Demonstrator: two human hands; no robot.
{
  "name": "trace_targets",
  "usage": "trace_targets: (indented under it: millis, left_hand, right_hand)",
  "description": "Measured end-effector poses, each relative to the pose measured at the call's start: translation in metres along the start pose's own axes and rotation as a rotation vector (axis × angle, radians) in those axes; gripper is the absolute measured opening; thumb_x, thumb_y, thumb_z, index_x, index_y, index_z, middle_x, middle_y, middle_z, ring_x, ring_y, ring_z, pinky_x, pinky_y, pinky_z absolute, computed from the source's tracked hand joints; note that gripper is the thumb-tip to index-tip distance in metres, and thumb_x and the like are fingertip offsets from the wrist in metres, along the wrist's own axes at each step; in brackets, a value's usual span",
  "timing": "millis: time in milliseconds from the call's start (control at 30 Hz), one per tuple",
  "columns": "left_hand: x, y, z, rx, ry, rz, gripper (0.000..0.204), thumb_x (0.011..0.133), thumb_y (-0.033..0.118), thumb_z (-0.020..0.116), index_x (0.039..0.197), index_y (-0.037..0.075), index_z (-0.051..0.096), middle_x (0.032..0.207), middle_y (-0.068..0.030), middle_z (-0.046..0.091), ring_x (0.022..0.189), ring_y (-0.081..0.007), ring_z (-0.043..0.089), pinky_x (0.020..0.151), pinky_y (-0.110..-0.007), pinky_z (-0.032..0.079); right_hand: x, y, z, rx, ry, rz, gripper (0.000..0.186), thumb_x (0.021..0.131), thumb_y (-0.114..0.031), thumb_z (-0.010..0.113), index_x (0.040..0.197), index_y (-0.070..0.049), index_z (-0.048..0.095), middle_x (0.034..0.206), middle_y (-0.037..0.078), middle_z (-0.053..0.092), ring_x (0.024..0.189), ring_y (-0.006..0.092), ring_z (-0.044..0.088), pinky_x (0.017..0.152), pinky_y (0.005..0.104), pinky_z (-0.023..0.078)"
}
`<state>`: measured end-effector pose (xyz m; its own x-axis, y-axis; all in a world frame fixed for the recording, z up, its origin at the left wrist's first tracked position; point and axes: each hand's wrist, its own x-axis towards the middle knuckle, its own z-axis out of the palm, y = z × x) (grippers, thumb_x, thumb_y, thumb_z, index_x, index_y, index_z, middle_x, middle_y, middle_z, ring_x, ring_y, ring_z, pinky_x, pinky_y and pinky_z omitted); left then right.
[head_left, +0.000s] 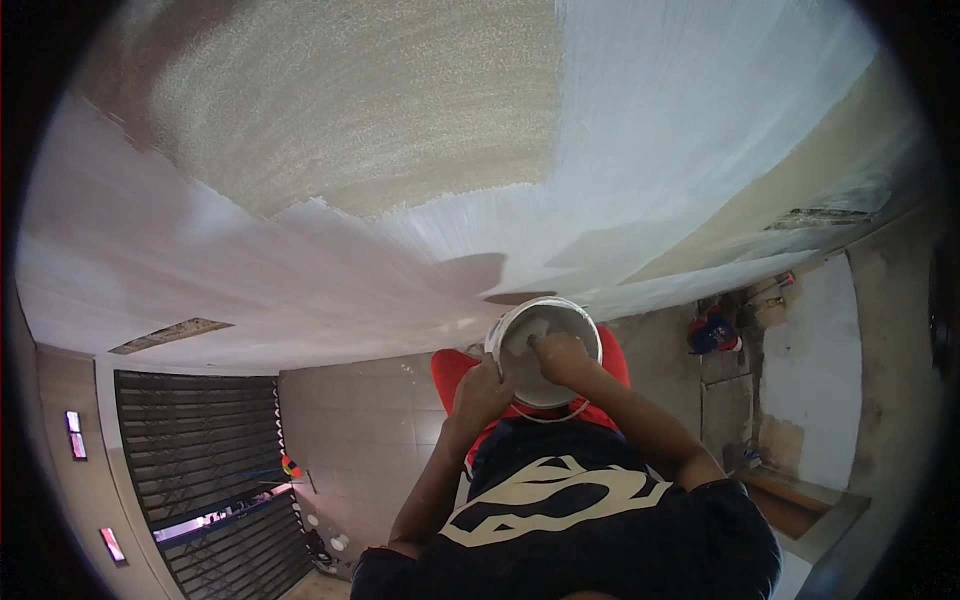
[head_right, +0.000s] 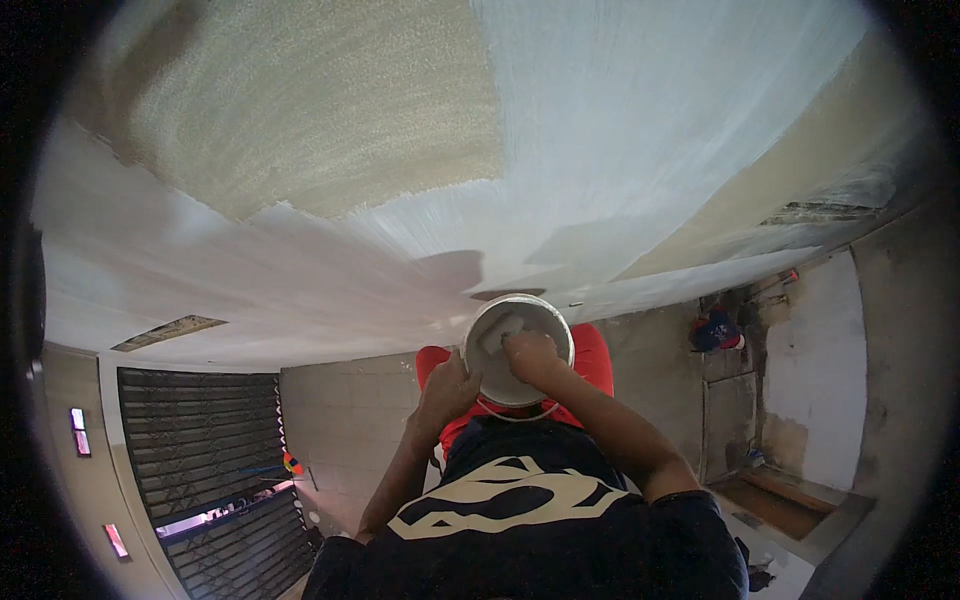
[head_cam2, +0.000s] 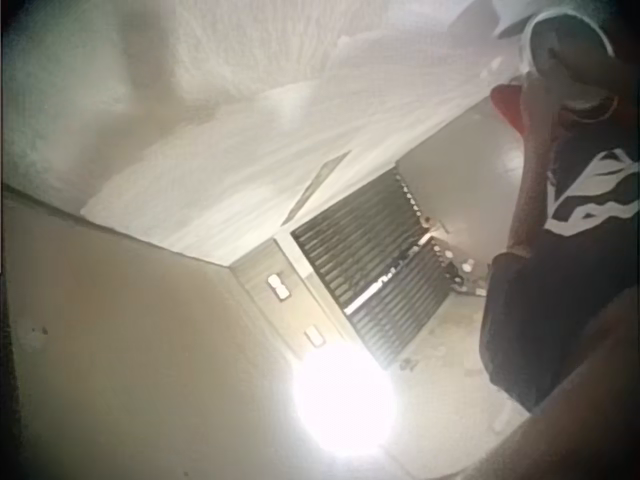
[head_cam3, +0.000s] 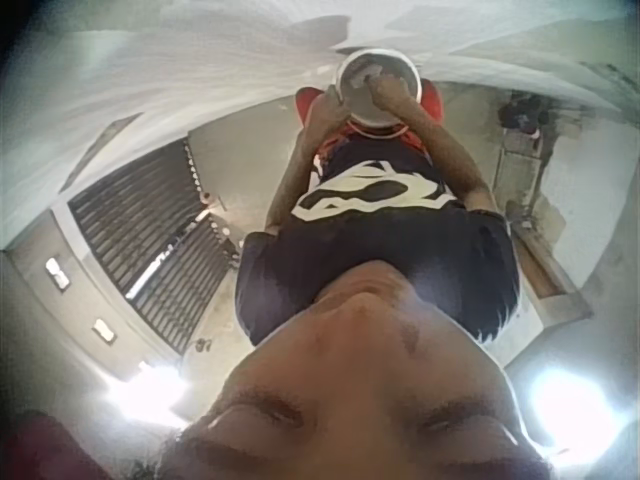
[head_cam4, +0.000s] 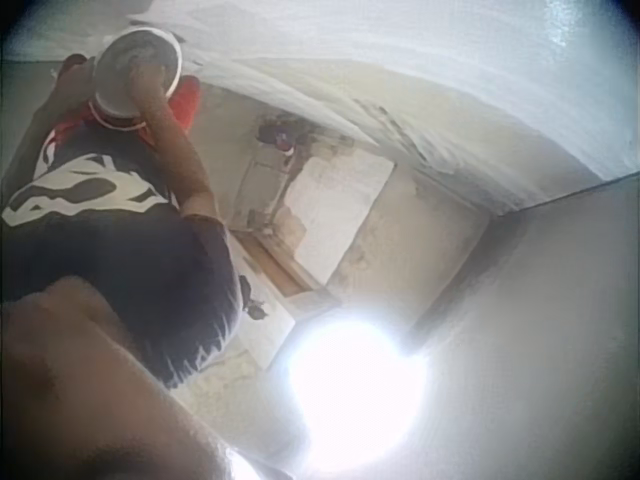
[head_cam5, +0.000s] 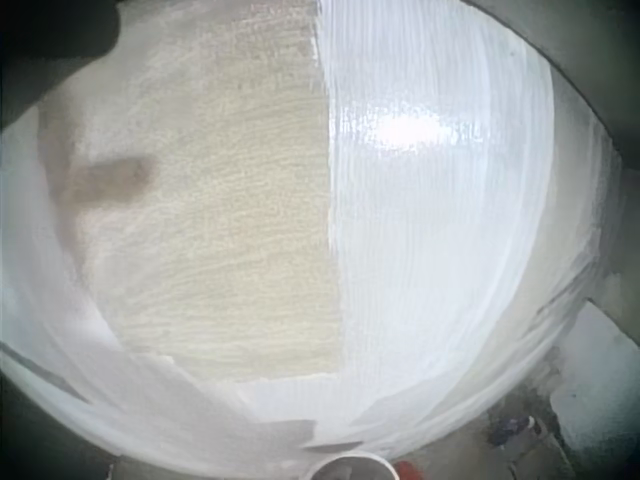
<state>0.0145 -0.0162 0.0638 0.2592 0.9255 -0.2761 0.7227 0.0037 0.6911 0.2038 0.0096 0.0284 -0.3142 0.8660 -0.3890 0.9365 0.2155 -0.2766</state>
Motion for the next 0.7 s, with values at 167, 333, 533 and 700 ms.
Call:
trace_targets:
  millis: [167, 333, 533, 700]
  left_hand:
    - [0.002, -0.001, -0.001, -0.006, -0.056, -0.033, 0.044, 0.086, 0.028, 0.054, 0.104, -0.012, 0.052, 0.088, -0.0360, 0.062, 0.088, -0.0503, 0.063, 0.079, -0.056, 0.049]
    - [0.004, -0.001, -0.002, 0.016, -0.016, -0.009, 0.045, 0.086, 0.030, 0.053, 0.095, -0.014, 0.054, 0.082, -0.0369, 0.062, 0.082, -0.0505, 0.064, 0.075, -0.055, 0.051]
    - [0.004, 0.003, -0.005, 0.015, -0.095, -0.088, 0.043, 0.085, 0.025, 0.055, 0.106, -0.011, 0.050, 0.090, -0.0351, 0.062, 0.091, -0.0510, 0.061, 0.082, -0.056, 0.048]
    - [0.001, 0.004, -0.006, 0.013, -0.077, -0.076, 0.044, 0.084, 0.027, 0.055, 0.097, -0.015, 0.052, 0.086, -0.0365, 0.062, 0.086, -0.0497, 0.063, 0.078, -0.055, 0.050]
  right_hand:
    - [-0.006, 0.005, -0.010, -0.022, -0.133, -0.003, 0.035, 0.085, -0.009, 0.055, 0.118, -0.014, 0.065, 0.099, 0.018, 0.069, 0.092, 0.0344, 0.069, 0.077, 0.0482, 0.057]
    - [-0.007, 0.001, -0.013, 0.008, -0.138, 0.028, 0.034, 0.084, -0.010, 0.055, 0.116, -0.013, 0.066, 0.099, 0.018, 0.069, 0.094, 0.0355, 0.068, 0.080, 0.0489, 0.056]
    - [-0.007, 0.006, -0.008, 0.021, -0.117, -0.007, 0.033, 0.084, -0.013, 0.053, 0.114, -0.010, 0.066, 0.099, 0.019, 0.069, 0.094, 0.0354, 0.068, 0.082, 0.0490, 0.054]
    - [-0.031, 0.020, -0.073, 0.111, -0.208, -0.066, 0.034, 0.087, -0.019, 0.054, 0.117, -0.003, 0.061, 0.091, 0.017, 0.070, 0.087, 0.0294, 0.070, 0.075, 0.0444, 0.055]
